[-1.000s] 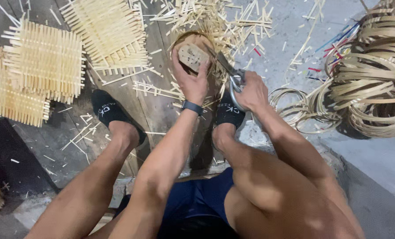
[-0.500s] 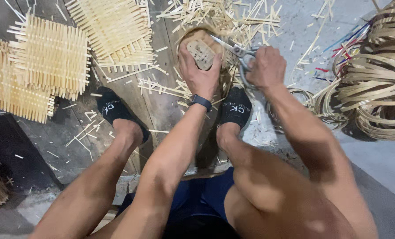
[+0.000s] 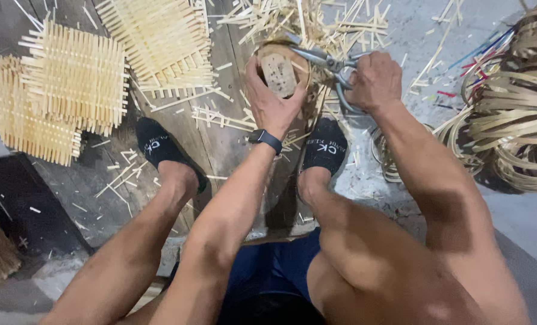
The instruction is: The person sits on the floor and repeatedly places a circular bamboo frame over a square woven bamboo mat, then uses shears to trim the protruding bamboo strips flush with the frame. The person removes the frame, sets it aside, and repeats the process on multiple mats.
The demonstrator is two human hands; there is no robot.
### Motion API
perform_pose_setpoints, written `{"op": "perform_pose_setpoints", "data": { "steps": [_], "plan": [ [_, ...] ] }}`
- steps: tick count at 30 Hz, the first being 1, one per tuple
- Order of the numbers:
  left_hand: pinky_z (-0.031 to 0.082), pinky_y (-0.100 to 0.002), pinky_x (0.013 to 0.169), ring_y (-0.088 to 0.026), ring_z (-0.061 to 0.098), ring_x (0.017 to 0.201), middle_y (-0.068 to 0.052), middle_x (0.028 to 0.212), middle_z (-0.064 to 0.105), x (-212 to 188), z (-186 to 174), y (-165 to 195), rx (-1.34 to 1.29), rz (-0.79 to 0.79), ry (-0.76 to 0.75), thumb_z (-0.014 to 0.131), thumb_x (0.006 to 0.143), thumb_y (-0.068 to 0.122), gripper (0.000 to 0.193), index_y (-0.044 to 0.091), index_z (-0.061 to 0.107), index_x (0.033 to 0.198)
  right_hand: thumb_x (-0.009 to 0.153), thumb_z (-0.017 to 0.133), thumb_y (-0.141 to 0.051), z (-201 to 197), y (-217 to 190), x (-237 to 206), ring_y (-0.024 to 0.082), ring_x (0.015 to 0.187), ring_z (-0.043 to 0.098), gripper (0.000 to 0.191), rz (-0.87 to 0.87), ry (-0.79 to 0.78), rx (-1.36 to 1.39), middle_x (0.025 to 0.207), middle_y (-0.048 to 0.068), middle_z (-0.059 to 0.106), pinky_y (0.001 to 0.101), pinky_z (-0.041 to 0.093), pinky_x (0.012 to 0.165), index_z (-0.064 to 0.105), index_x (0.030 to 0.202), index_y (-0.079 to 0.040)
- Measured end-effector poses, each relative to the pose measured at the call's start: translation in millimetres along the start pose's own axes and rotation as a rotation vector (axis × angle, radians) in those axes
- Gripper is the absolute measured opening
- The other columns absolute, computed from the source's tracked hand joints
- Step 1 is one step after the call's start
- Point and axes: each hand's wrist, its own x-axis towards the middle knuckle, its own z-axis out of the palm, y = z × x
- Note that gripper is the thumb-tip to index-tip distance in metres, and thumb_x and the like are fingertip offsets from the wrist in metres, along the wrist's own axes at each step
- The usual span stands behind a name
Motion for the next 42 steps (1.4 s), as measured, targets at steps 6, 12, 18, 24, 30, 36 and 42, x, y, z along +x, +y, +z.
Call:
{"op": "perform_pose_setpoints", "data": {
  "steps": [6, 12, 18, 24, 30, 36, 42],
  "plan": [
    [0.038, -0.046, 0.121, -0.039, 0.049, 0.140, -0.022, 0.148, 0.050, -7, 4, 2, 0.082, -0.005, 0.067, 0.088, 0.079, 0.030, 0.091, 0.000, 0.039, 0.149, 0.072, 0.079, -0.038, 1, -13, -6, 0.036, 0.095, 0.057, 0.054, -0.097, 0.254, 0.061, 0.098, 0.019, 0.060, 0.0480, 0.050, 0.083, 0.065, 0.103, 0.005],
    [0.040, -0.045, 0.118, -0.039, 0.050, 0.137, -0.021, 0.146, 0.052, -4, -5, -4, 0.063, -0.003, -0.040, 0.086, 0.081, 0.028, 0.090, 0.001, 0.038, 0.153, 0.091, 0.072, -0.030, -4, 2, 1, 0.034, 0.102, 0.057, 0.029, 0.079, -0.174, 0.012, 0.106, 0.018, 0.059, 0.0503, 0.047, 0.083, 0.065, 0.098, -0.003],
    [0.039, -0.047, 0.118, -0.038, 0.051, 0.135, -0.020, 0.144, 0.054, 2, -12, -8, 0.132, 0.118, -0.150, 0.083, 0.077, 0.023, 0.087, 0.005, 0.041, 0.150, 0.080, 0.077, -0.038, -2, 10, 12, 0.028, 0.088, 0.057, 0.041, -0.069, 0.086, -0.177, 0.092, 0.015, 0.057, 0.0424, 0.052, 0.077, 0.064, 0.093, -0.002],
    [0.043, -0.045, 0.118, -0.037, 0.053, 0.134, -0.018, 0.143, 0.055, 10, -21, -14, 0.081, 0.127, -0.252, 0.075, 0.074, 0.014, 0.083, 0.011, 0.044, 0.152, 0.095, 0.076, -0.036, -4, 19, 15, 0.033, 0.101, 0.057, 0.037, -0.031, -0.107, -0.020, 0.097, 0.016, 0.059, 0.0489, 0.047, 0.084, 0.065, 0.097, -0.002],
    [0.043, -0.044, 0.118, -0.037, 0.055, 0.134, -0.016, 0.140, 0.059, 20, -32, -21, 0.021, 0.220, -0.459, 0.072, 0.070, 0.003, 0.082, 0.012, 0.050, 0.148, 0.077, 0.079, -0.037, -2, 22, 12, 0.033, 0.096, 0.061, 0.044, -0.147, 0.141, -0.099, 0.099, 0.017, 0.062, 0.0461, 0.053, 0.082, 0.067, 0.100, -0.001],
    [0.045, -0.042, 0.115, -0.037, 0.056, 0.129, -0.015, 0.135, 0.060, 33, -41, -27, 0.018, 0.286, -0.561, 0.073, 0.068, -0.003, 0.074, 0.010, 0.055, 0.139, 0.091, 0.076, -0.040, -1, 19, 16, 0.031, 0.093, 0.058, 0.042, -0.126, -0.029, -0.139, 0.097, 0.017, 0.059, 0.0445, 0.049, 0.075, 0.068, 0.099, 0.000],
    [0.044, -0.052, 0.104, -0.043, 0.048, 0.128, -0.021, 0.137, 0.051, 37, -40, -26, 0.381, 0.361, -0.669, 0.084, 0.067, 0.010, 0.071, 0.021, 0.065, 0.135, 0.086, 0.075, -0.037, -1, 18, 23, 0.023, 0.081, 0.055, 0.034, -0.059, -0.151, -0.235, 0.087, 0.012, 0.058, 0.0398, 0.051, 0.070, 0.070, 0.091, -0.004]
  ]
}}
